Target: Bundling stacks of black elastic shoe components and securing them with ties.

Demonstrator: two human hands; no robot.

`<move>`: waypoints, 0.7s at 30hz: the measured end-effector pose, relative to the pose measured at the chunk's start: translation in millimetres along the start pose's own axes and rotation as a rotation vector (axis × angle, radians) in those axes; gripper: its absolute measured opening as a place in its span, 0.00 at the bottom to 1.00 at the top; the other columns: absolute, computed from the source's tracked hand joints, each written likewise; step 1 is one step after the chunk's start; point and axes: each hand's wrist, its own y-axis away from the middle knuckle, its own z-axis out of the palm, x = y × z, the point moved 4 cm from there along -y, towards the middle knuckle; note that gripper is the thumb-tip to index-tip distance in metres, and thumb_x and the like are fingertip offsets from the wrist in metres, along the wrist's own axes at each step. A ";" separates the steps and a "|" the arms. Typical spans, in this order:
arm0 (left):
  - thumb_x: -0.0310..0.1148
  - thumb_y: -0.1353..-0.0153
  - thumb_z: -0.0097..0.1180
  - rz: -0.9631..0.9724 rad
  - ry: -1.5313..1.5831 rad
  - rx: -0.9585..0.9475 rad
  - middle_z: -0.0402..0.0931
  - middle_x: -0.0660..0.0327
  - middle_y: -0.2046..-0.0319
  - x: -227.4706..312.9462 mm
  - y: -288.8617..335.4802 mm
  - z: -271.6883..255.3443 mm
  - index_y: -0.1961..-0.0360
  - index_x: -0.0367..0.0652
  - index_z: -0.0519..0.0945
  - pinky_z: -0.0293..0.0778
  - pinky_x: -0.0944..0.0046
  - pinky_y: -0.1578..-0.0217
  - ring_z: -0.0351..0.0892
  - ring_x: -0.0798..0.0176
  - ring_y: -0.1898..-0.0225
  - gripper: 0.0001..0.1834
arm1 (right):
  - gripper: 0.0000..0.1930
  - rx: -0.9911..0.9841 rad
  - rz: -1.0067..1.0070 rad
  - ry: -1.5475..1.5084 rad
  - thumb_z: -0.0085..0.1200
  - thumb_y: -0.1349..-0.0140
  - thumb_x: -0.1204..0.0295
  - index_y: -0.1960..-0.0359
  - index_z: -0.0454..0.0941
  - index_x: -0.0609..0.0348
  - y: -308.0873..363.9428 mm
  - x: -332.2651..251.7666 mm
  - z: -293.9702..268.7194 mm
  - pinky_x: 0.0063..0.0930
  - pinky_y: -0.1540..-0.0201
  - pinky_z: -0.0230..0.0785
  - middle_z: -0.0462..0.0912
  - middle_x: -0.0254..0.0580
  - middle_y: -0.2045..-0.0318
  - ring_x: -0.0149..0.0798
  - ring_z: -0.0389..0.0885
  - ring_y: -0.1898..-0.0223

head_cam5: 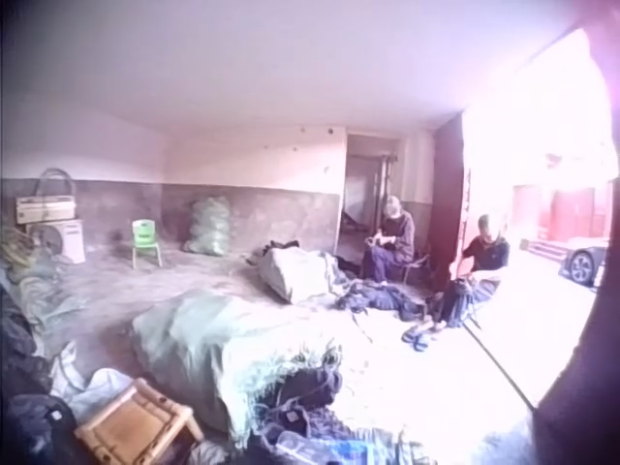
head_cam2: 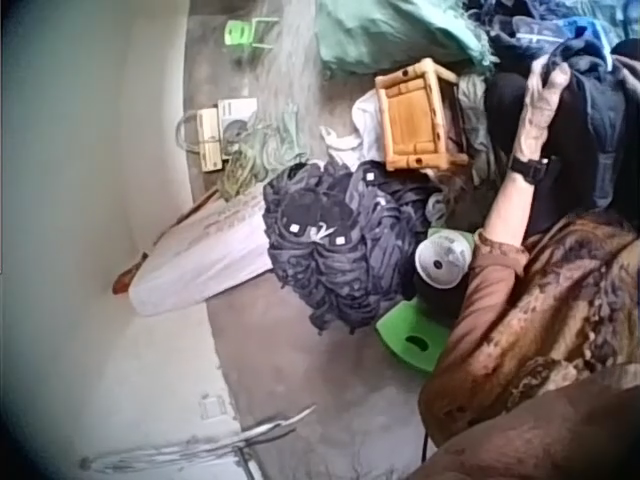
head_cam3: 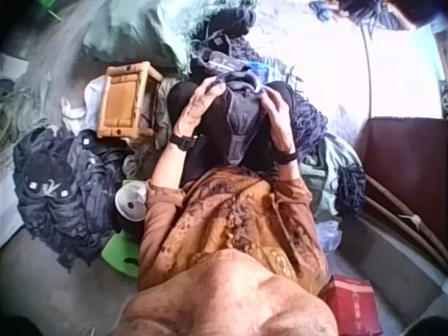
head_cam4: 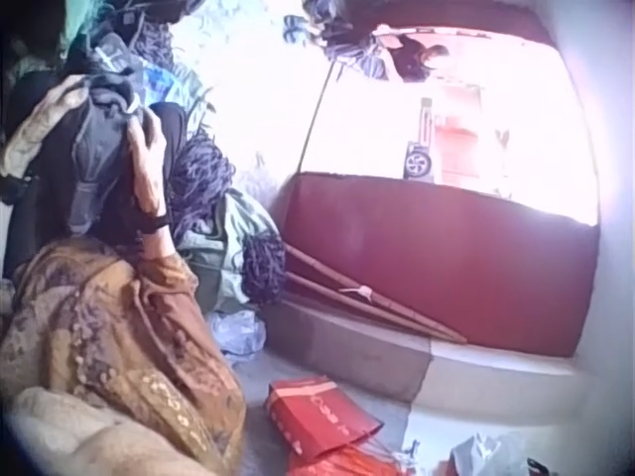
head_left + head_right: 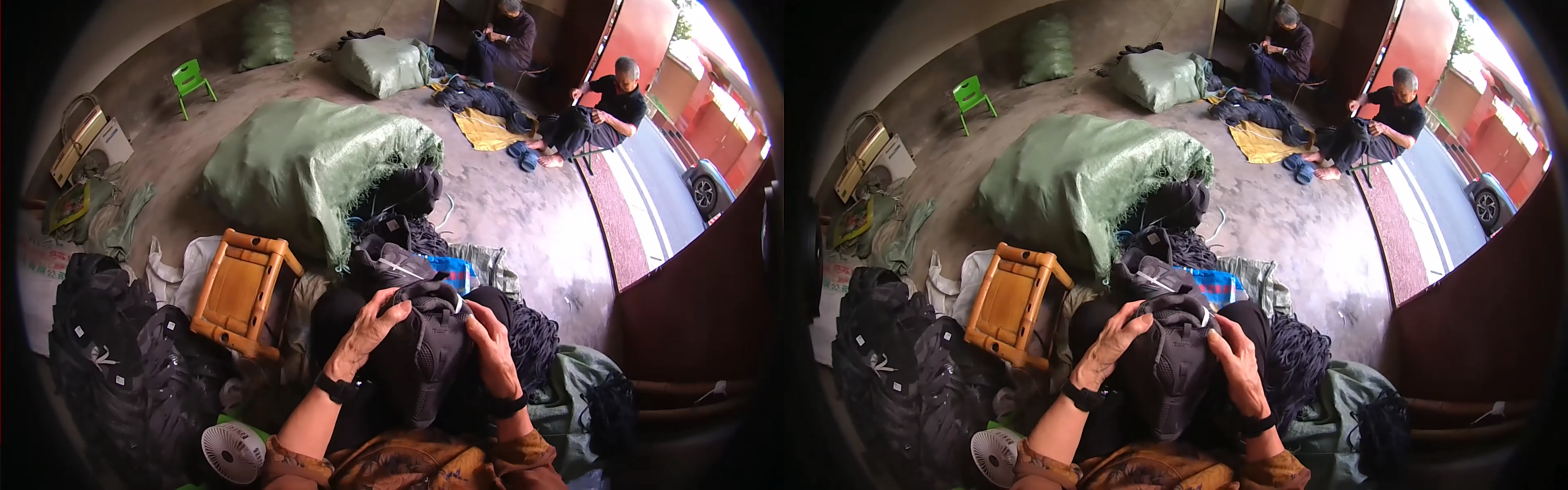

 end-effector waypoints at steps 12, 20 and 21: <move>0.46 0.37 0.52 0.082 0.031 0.286 0.76 0.60 0.58 -31.8 21.6 -5.5 0.46 0.35 0.72 0.68 0.68 0.51 0.72 0.67 0.55 0.27 | 0.24 -0.092 -0.166 0.137 0.44 0.33 0.64 0.40 0.67 0.68 -10.9 10.3 18.8 0.28 0.38 0.56 0.73 0.51 0.43 0.41 0.69 0.40; 0.43 0.30 0.42 0.513 -0.547 0.450 0.65 0.43 0.41 -16.7 37.8 8.4 0.42 0.33 0.66 0.61 0.57 0.38 0.62 0.44 0.36 0.25 | 0.37 -0.167 -0.450 0.204 0.58 0.41 0.56 0.35 0.60 0.62 16.4 7.2 16.1 0.38 0.31 0.44 0.56 0.54 0.32 0.49 0.53 0.30; 0.42 0.29 0.41 0.513 -0.526 0.447 0.65 0.42 0.41 -16.5 39.4 9.8 0.42 0.33 0.67 0.60 0.56 0.38 0.63 0.42 0.37 0.24 | 0.41 -0.200 -0.484 0.253 0.63 0.45 0.55 0.34 0.58 0.61 16.9 6.6 18.1 0.40 0.30 0.44 0.53 0.54 0.31 0.50 0.50 0.29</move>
